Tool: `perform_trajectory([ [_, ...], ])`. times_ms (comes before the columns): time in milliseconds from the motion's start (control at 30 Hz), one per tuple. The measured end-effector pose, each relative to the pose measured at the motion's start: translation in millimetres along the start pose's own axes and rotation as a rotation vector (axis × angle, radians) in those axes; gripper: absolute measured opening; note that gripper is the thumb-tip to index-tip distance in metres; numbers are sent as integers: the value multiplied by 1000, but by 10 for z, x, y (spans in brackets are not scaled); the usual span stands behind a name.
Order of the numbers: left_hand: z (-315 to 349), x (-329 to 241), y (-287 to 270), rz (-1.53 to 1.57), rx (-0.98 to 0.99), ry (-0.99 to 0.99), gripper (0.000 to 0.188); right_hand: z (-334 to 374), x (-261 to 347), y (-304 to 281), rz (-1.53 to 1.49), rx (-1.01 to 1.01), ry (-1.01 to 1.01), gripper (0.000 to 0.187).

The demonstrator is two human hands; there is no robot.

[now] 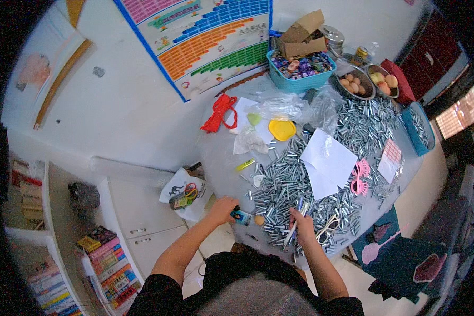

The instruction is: The person organizes various items on a table and a bookshelf. They pick up a yellow container, a calculator, and a pair of sunglasses from the table and place them on the bookshelf. They also handle a piece of paper and a pen, moving them between the table and the shelf.

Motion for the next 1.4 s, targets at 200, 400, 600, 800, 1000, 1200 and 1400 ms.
perform_trajectory([
  [200,279,203,126,249,23,-241,39,49,-121,156,104,90,15,24],
  [400,881,312,123,682,-180,-678,36,76,-286,385,254,269,102,26],
  [600,1709,387,10,1407,-625,-947,39,141,-657,711,1098,412,-626,37],
  [800,2146,331,-28,1493,-819,-1013,35,300,-1036,897,1505,359,-905,40],
  [1000,2745,525,-175,1650,-1005,-952,36,148,-1163,873,1231,384,-922,25],
  [1200,3533,772,-646,1944,-1177,-879,32,482,-1290,1046,413,507,33,20],
  [1400,3879,1195,-1497,1863,-1246,-842,29,1141,-1443,1743,267,597,183,16],
])
Point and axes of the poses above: each hand's wrist, its own z-axis away from the middle knuckle, its own y-axis out of the palm, x = y × z, the point moved 4 cm from there along -z, towards the middle knuckle, and after that the axes turned 13 degrees about -x, right-handed, at the moved point
